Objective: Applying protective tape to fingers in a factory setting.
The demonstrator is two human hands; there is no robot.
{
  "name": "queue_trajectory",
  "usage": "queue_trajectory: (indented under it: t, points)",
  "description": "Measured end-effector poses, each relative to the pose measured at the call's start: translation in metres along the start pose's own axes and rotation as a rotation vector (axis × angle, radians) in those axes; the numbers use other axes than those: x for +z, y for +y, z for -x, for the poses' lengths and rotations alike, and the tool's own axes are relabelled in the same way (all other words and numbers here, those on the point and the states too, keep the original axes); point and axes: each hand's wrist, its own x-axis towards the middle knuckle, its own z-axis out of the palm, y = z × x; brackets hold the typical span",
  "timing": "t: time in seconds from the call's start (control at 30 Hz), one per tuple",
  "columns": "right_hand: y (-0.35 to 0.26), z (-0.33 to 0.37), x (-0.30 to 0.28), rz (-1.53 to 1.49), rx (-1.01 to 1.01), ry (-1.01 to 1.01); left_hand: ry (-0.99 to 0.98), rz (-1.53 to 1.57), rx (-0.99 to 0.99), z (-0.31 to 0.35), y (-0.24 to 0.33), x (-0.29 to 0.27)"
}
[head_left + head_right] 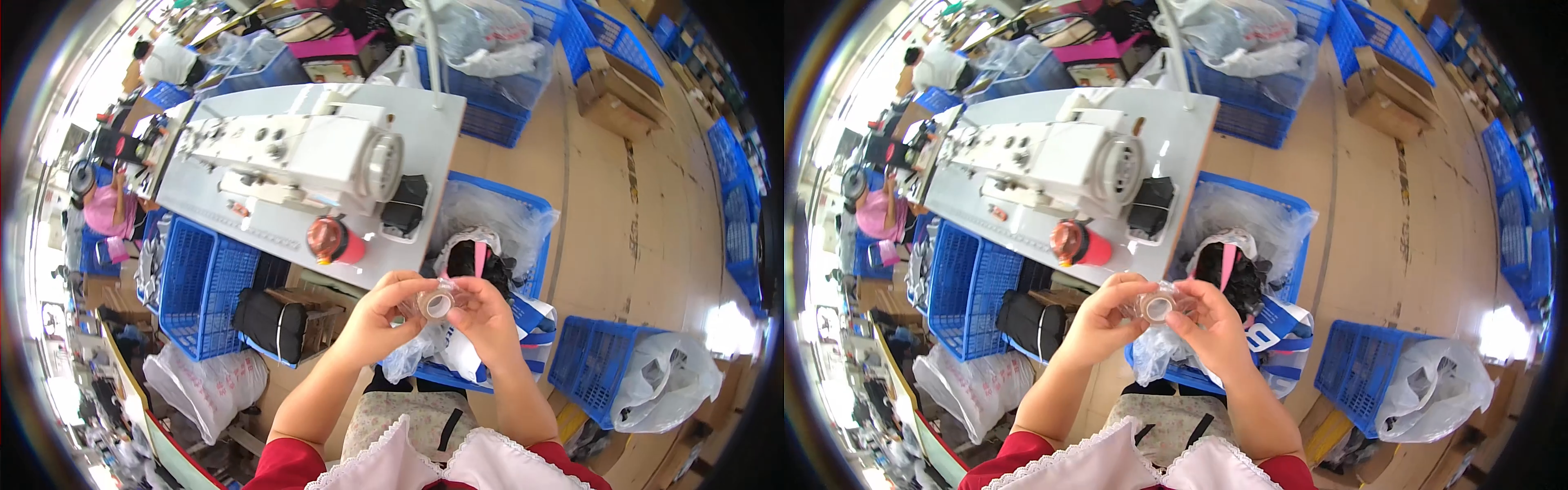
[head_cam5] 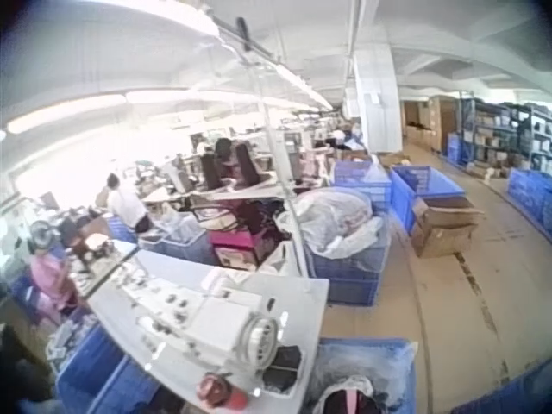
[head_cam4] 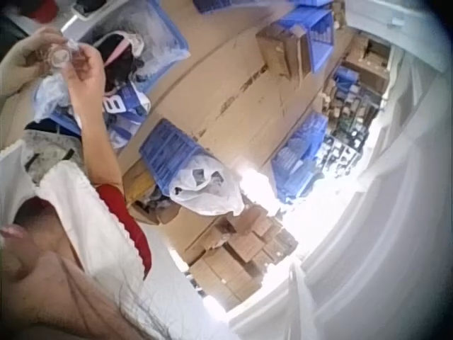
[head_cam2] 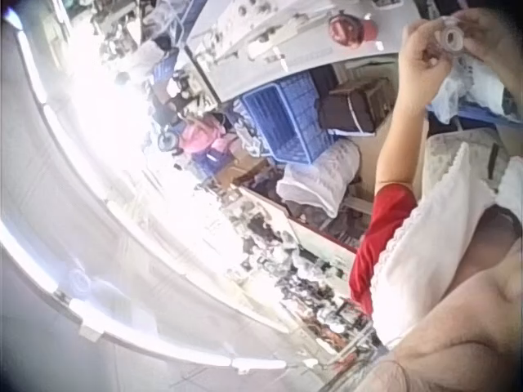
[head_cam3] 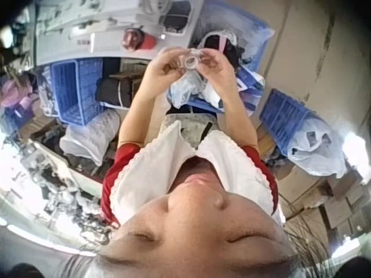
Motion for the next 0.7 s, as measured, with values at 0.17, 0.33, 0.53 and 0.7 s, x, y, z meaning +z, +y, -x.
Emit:
queue_trajectory:
  t: [0.17, 0.33, 0.53, 0.7]
  points:
    - [0.006, 0.01, 0.075, 0.191, -0.11, -0.114, 0.086, -0.133, 0.038, 0.074, 0.033, -0.041]
    - [0.029, 0.023, 0.163, 0.123, -0.087, -0.164, 0.2, 0.111, -0.045, 0.154, 0.061, -0.087]
    - [0.072, 0.045, 0.289, 0.633, -0.48, -0.358, 0.27, 0.069, 0.195, 0.255, 0.075, -0.178]
    - [0.102, 0.07, 0.38, 0.71, -0.586, -0.589, 0.656, -0.055, 0.121, 0.331, 0.103, -0.229]
